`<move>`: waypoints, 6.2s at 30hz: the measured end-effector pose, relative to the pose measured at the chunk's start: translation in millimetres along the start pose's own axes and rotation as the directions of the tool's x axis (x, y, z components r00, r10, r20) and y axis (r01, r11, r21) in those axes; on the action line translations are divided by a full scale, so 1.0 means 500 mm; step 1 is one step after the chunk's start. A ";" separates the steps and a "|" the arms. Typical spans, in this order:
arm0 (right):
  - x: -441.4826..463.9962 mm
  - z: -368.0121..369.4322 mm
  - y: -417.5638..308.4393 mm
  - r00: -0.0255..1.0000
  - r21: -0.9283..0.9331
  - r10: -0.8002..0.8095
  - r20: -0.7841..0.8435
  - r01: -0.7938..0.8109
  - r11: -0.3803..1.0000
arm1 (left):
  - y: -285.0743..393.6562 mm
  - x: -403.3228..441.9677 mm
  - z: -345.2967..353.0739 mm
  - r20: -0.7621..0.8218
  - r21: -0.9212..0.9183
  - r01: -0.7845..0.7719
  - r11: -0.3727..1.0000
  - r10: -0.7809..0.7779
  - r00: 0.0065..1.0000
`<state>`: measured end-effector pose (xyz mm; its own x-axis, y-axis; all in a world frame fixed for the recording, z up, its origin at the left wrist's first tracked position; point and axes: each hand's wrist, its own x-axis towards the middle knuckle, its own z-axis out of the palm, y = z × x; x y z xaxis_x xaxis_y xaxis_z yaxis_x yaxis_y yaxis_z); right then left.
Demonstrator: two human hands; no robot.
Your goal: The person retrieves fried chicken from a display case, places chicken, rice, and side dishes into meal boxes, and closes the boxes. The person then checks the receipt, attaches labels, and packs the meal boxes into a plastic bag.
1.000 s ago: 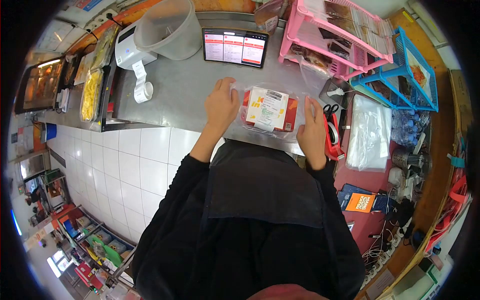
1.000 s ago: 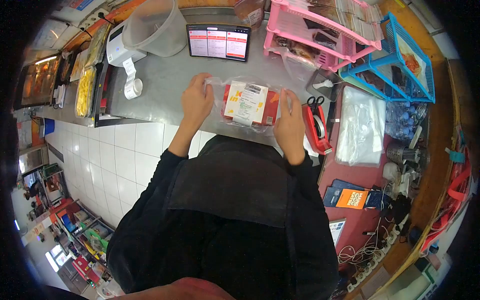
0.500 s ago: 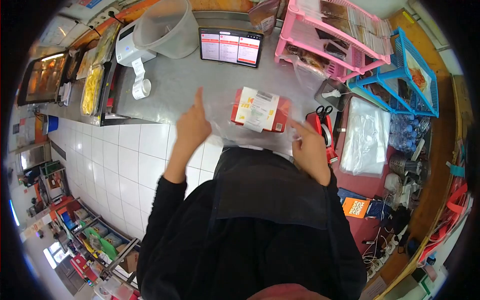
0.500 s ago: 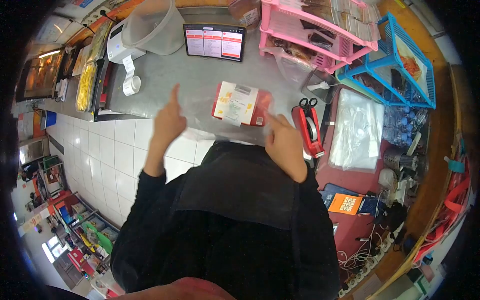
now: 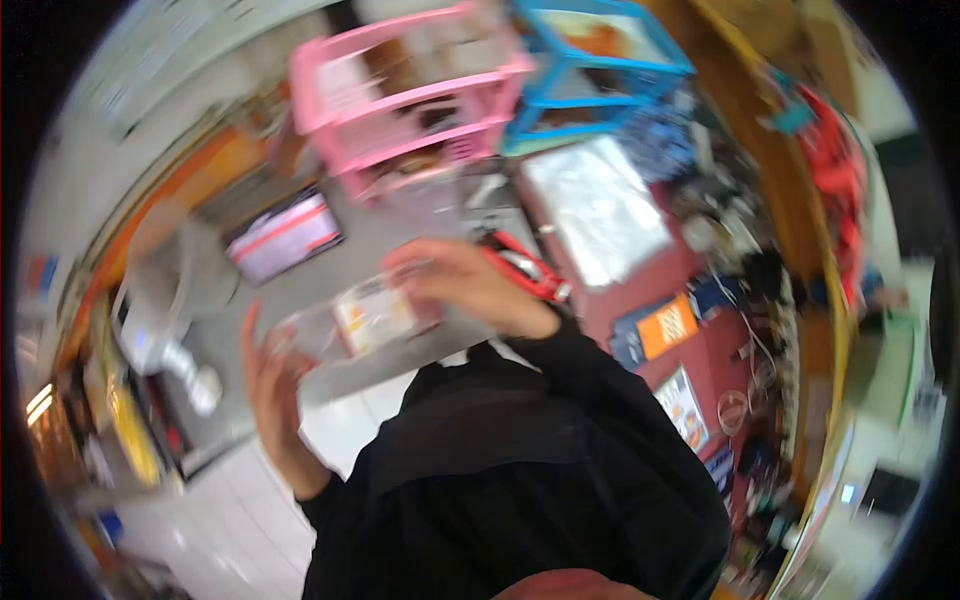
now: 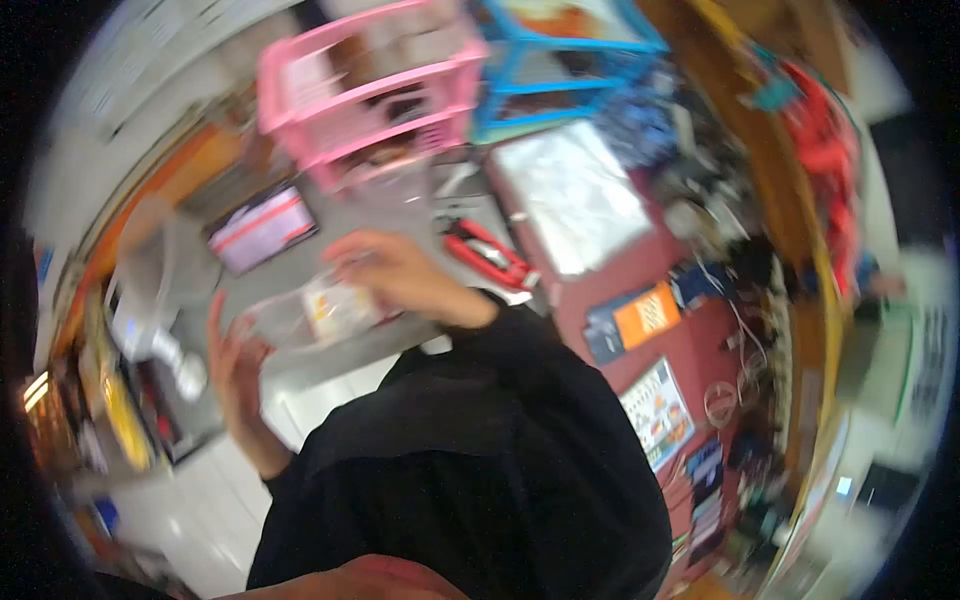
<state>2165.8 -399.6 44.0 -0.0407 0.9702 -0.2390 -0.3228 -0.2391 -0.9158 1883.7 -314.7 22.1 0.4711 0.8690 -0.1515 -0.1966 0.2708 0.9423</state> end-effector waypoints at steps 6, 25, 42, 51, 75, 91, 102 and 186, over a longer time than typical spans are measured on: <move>-0.040 -0.071 -0.028 0.991 -0.300 0.009 0.134 0.032 0.953 | 0.010 0.010 0.010 0.010 0.208 0.036 0.977 -0.039 0.999; -0.682 -1.380 0.020 0.023 -0.249 -0.890 -0.455 -0.963 0.102 | -0.040 -0.001 -0.048 -0.536 0.762 0.191 0.618 0.438 0.721; -0.840 -1.512 -0.129 0.296 -0.342 -0.287 -0.911 -0.932 0.124 | 0.002 0.042 0.152 -0.454 0.779 0.166 0.605 0.362 0.814; -0.849 -1.490 -0.140 0.335 -0.366 -0.204 -0.920 -0.920 0.142 | -0.001 0.053 0.176 -0.454 0.802 0.218 0.557 0.328 0.829; -0.770 -1.425 -0.082 0.224 -0.555 -0.549 -0.805 -0.609 0.567 | 0.003 0.063 0.157 -0.440 0.803 0.197 0.562 0.336 0.833; -0.852 -1.466 -0.137 0.036 -0.316 -0.554 -0.832 -0.852 0.418 | -0.002 0.036 0.138 -0.476 0.802 0.250 0.542 0.328 0.816; -0.899 -1.529 -0.095 -0.250 -0.238 -0.809 -0.532 -0.873 0.426 | -0.025 0.039 0.042 -0.298 0.949 0.300 0.097 0.588 0.752; 0.439 0.145 0.373 0.320 -0.384 0.691 0.648 0.921 -0.066 | -0.040 0.062 -0.038 -0.196 0.874 -0.030 0.485 0.409 0.891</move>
<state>2028.2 -228.6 -156.0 -0.8490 0.1708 -0.5000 0.3467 0.8942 -0.2832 1886.1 -285.5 -7.2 0.1713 0.9664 0.1916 0.6422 -0.2570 0.7222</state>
